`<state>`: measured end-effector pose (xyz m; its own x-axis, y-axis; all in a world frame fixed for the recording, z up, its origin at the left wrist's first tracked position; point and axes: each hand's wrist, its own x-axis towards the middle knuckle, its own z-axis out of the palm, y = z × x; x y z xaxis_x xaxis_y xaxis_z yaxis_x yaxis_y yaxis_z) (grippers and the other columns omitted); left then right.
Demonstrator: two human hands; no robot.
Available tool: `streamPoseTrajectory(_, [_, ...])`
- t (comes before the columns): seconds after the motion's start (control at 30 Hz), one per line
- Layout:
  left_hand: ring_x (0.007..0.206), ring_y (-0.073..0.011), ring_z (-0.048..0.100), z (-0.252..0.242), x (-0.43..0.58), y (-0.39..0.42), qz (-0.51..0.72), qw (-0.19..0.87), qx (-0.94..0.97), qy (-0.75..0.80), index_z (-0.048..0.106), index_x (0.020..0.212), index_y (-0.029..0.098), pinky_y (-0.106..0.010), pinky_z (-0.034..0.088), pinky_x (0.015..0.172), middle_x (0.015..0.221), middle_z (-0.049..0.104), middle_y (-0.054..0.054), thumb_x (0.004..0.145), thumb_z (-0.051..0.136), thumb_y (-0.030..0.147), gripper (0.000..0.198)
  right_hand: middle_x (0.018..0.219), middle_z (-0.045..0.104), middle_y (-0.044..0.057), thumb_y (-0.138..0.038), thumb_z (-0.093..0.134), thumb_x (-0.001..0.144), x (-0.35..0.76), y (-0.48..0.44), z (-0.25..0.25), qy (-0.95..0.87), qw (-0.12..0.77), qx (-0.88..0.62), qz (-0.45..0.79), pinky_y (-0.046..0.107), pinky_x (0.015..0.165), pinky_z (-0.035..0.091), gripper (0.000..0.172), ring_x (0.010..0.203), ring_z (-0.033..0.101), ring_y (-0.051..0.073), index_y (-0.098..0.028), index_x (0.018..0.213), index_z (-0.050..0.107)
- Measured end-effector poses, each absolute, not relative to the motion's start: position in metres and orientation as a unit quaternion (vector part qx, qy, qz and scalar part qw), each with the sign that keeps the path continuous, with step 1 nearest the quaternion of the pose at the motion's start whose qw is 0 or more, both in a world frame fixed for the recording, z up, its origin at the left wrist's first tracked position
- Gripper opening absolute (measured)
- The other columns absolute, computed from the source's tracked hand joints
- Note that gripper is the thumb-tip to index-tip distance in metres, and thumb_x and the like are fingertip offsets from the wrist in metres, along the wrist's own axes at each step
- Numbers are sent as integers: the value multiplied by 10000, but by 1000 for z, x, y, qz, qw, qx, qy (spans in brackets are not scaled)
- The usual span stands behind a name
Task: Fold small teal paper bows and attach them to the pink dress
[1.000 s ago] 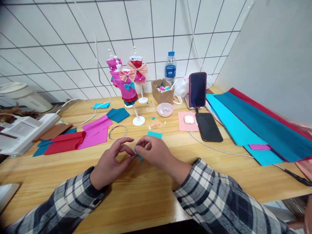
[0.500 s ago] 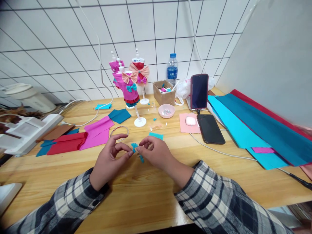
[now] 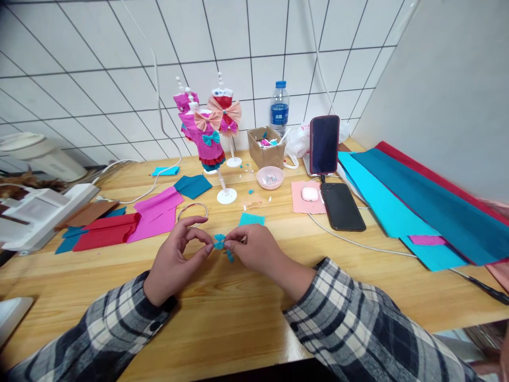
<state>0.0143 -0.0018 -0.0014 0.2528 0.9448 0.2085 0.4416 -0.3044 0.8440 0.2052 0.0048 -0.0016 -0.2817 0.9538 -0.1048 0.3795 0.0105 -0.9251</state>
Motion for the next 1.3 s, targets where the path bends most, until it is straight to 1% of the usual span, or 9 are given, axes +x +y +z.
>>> streamPoseTrajectory(0.1, [813, -160, 607, -1, 15, 0, 381, 382, 690, 482, 436, 1201, 202, -311, 472, 805, 829, 605, 0, 816, 611, 280, 430, 663, 671, -13, -233, 601, 792, 205, 5, -3, -643, 307, -519, 471, 221, 547, 370, 150, 566, 521, 102, -172, 829, 732])
streamPoseTrajectory(0.17, [790, -160, 593, 0, 17, 1, 349, 433, 672, 490, 525, 1081, 175, -280, 473, 720, 841, 609, -21, 822, 592, 371, 332, 670, 672, -12, -243, 602, 795, 203, 4, -5, -640, 315, -520, 471, 219, 540, 367, 151, 561, 517, 99, -169, 834, 729])
streamPoseTrajectory(0.23, [730, -155, 575, 1, 19, 2, 298, 458, 668, 505, 589, 936, 157, -259, 454, 643, 801, 615, -27, 810, 580, 436, 306, 665, 668, -12, -248, 607, 796, 201, 3, -6, -641, 317, -518, 469, 217, 529, 359, 151, 553, 510, 97, -168, 836, 729])
streamPoseTrajectory(0.37, [601, -128, 519, 3, 19, 3, 260, 398, 688, 548, 625, 839, 160, -241, 404, 556, 717, 610, -4, 775, 602, 421, 270, 675, 671, -14, -229, 599, 803, 201, 1, -8, -665, 307, -506, 455, 216, 536, 357, 150, 566, 507, 96, -174, 848, 731])
streamPoseTrajectory(0.57, [753, -175, 597, 3, 14, 6, 219, 331, 761, 513, 648, 761, 172, -291, 447, 706, 773, 668, -26, 786, 599, 365, 201, 709, 680, -12, -208, 608, 787, 207, 3, -7, -713, 288, -500, 399, 213, 564, 376, 114, 601, 527, 96, -180, 804, 717])
streamPoseTrajectory(0.77, [747, -173, 608, 3, 15, 5, 217, 343, 759, 509, 659, 766, 177, -287, 457, 699, 775, 681, -23, 783, 610, 363, 192, 727, 674, -9, -208, 613, 777, 209, 2, -2, -746, 274, -501, 343, 220, 586, 374, 99, 645, 545, 104, -184, 796, 708])
streamPoseTrajectory(1.0, [736, -165, 611, 3, 15, 5, 265, 373, 727, 511, 660, 739, 170, -279, 471, 717, 757, 681, -26, 771, 636, 367, 201, 645, 629, -29, -199, 607, 768, 208, 2, -3, -725, 287, -502, 374, 205, 540, 364, 89, 559, 502, 82, -179, 778, 694])
streamPoseTrajectory(1.17, [773, -185, 629, 2, 14, 5, 243, 387, 739, 494, 693, 811, 176, -297, 489, 727, 814, 701, -51, 785, 630, 389, 224, 669, 629, -24, -196, 606, 759, 209, 3, -5, -737, 286, -496, 360, 213, 548, 368, 83, 582, 513, 90, -179, 777, 685])
streamPoseTrajectory(1.3, [815, -193, 637, 3, 14, 7, 278, 364, 744, 486, 719, 800, 179, -316, 500, 772, 848, 694, -70, 782, 643, 369, 205, 693, 637, -20, -200, 606, 769, 209, 3, -4, -735, 289, -491, 366, 218, 559, 374, 81, 575, 508, 89, -184, 786, 683])
